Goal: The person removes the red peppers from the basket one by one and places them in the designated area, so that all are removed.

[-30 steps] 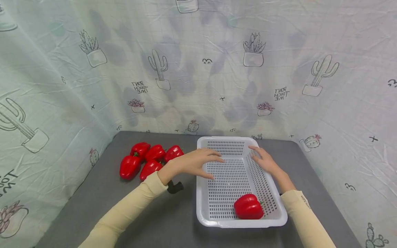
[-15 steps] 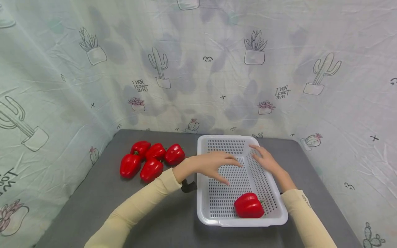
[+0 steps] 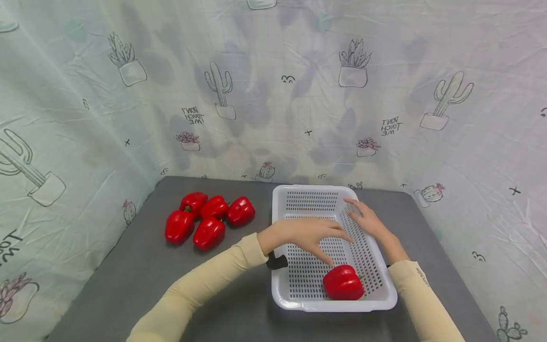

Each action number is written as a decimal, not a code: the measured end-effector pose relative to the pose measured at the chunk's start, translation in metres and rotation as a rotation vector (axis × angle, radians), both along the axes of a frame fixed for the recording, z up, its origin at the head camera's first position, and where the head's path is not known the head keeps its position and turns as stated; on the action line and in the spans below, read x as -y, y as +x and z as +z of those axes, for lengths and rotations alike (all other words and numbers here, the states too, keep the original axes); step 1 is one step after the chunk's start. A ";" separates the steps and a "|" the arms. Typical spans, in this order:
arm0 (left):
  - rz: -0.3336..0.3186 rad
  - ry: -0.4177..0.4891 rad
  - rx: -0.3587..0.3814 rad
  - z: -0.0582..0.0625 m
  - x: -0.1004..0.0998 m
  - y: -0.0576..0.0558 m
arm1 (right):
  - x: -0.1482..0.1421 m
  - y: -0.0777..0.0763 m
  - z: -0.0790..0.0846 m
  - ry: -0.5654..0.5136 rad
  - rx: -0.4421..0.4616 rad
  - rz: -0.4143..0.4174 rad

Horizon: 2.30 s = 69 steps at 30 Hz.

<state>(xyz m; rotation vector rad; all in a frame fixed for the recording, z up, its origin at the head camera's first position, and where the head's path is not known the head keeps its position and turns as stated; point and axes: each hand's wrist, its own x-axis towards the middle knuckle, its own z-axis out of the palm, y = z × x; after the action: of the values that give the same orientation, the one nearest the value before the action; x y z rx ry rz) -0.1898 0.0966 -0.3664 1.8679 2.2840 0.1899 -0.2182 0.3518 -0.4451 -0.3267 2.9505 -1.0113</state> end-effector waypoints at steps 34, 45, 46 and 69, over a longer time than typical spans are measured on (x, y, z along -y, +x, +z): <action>-0.033 -0.280 0.166 -0.039 -0.050 0.023 | 0.000 -0.004 0.002 0.000 -0.026 0.032; 0.014 -0.327 0.210 -0.046 -0.051 0.029 | -0.003 -0.004 0.000 0.006 -0.024 0.024; 0.017 -0.330 0.219 -0.046 -0.051 0.029 | -0.003 -0.004 0.000 0.009 -0.023 0.024; -0.002 -0.306 0.196 -0.050 -0.053 0.033 | -0.002 -0.001 0.000 0.012 -0.015 0.012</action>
<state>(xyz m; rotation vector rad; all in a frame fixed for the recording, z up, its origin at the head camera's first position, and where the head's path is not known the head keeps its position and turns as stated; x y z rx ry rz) -0.1572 0.1498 -0.4160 1.6214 2.0477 0.0190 -0.2196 0.3538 -0.4450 -0.3533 2.9629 -0.9932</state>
